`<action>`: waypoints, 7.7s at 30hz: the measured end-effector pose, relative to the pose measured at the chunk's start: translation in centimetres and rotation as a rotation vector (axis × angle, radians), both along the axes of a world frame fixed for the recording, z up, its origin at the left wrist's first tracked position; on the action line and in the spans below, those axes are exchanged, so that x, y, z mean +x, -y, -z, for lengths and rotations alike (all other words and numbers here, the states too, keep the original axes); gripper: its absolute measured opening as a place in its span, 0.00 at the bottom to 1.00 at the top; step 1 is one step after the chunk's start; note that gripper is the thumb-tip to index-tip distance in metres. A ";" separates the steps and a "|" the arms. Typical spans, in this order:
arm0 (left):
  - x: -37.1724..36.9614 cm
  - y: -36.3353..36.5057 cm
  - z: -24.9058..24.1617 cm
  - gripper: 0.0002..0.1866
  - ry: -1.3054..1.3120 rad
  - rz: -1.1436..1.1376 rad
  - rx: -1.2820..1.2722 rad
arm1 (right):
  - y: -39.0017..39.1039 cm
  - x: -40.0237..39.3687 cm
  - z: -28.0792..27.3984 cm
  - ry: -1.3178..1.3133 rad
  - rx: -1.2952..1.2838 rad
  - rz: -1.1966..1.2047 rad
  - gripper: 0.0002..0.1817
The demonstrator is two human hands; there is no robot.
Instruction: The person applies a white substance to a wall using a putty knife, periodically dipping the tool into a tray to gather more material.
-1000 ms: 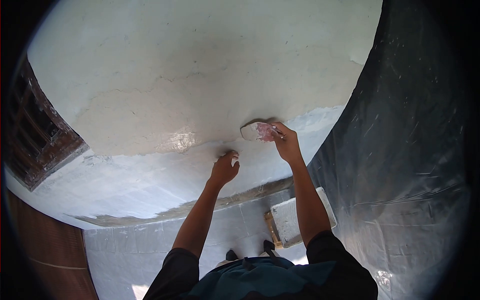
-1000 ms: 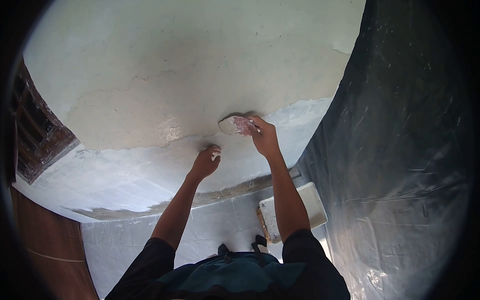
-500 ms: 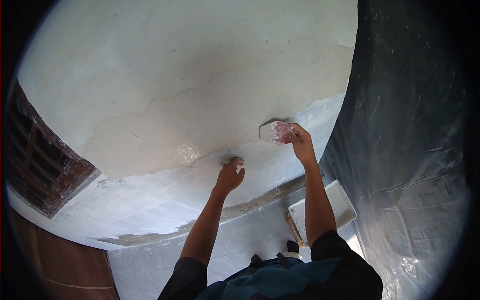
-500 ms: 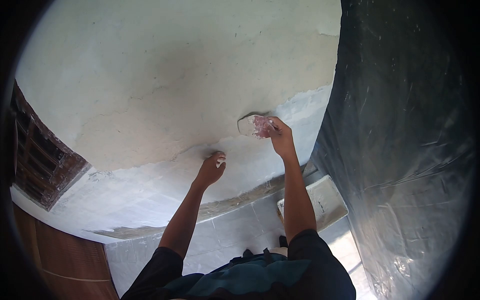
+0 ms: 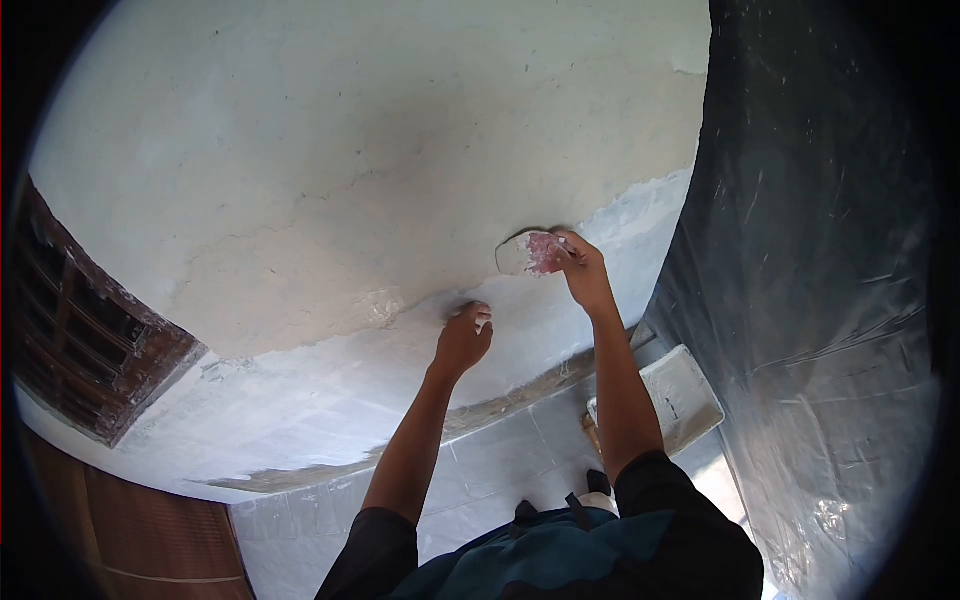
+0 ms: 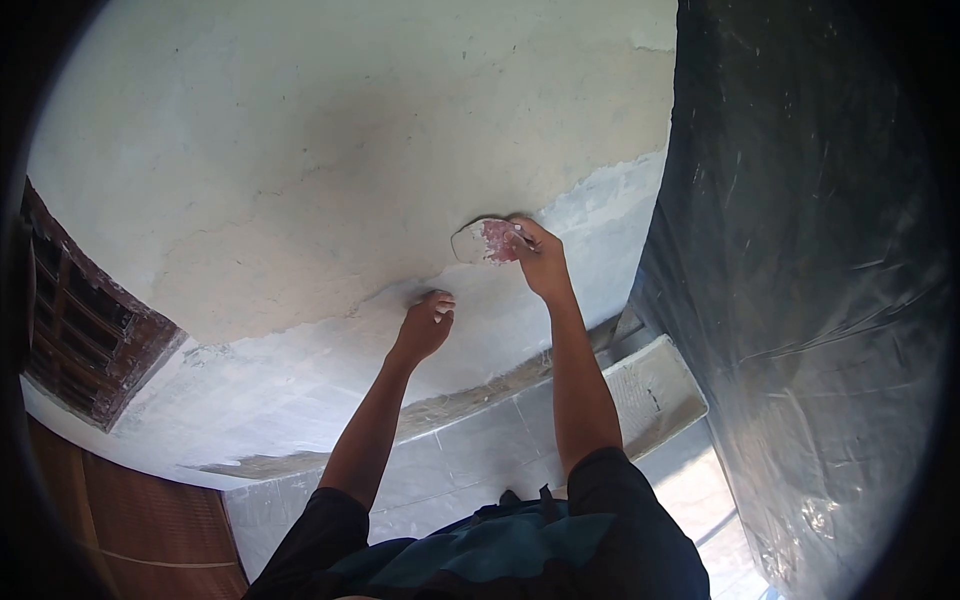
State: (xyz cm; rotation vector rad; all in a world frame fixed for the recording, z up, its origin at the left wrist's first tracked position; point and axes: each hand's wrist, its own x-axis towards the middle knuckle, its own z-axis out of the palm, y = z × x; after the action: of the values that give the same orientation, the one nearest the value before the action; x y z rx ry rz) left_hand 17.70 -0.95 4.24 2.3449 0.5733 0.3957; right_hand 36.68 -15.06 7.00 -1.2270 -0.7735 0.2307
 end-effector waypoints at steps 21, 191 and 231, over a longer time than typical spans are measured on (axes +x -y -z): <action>-0.1 0.9 0.7 0.14 0.081 -0.102 0.053 | 2.8 -0.6 -9.4 1.182 -0.457 0.027 0.06; 2.4 29.9 31.7 0.22 -0.478 0.447 -0.274 | 36.1 1.4 36.4 -0.219 -1.321 0.905 0.13; 2.1 16.1 12.8 0.28 0.003 -0.076 -0.026 | 17.1 -1.1 13.8 -0.707 -0.049 -0.102 0.13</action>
State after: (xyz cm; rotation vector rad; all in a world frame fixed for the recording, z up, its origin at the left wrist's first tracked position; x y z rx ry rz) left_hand 19.84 -17.04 -8.56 2.3025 0.6634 0.4240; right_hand 35.63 -32.12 -6.81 -1.0479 -0.2129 0.7247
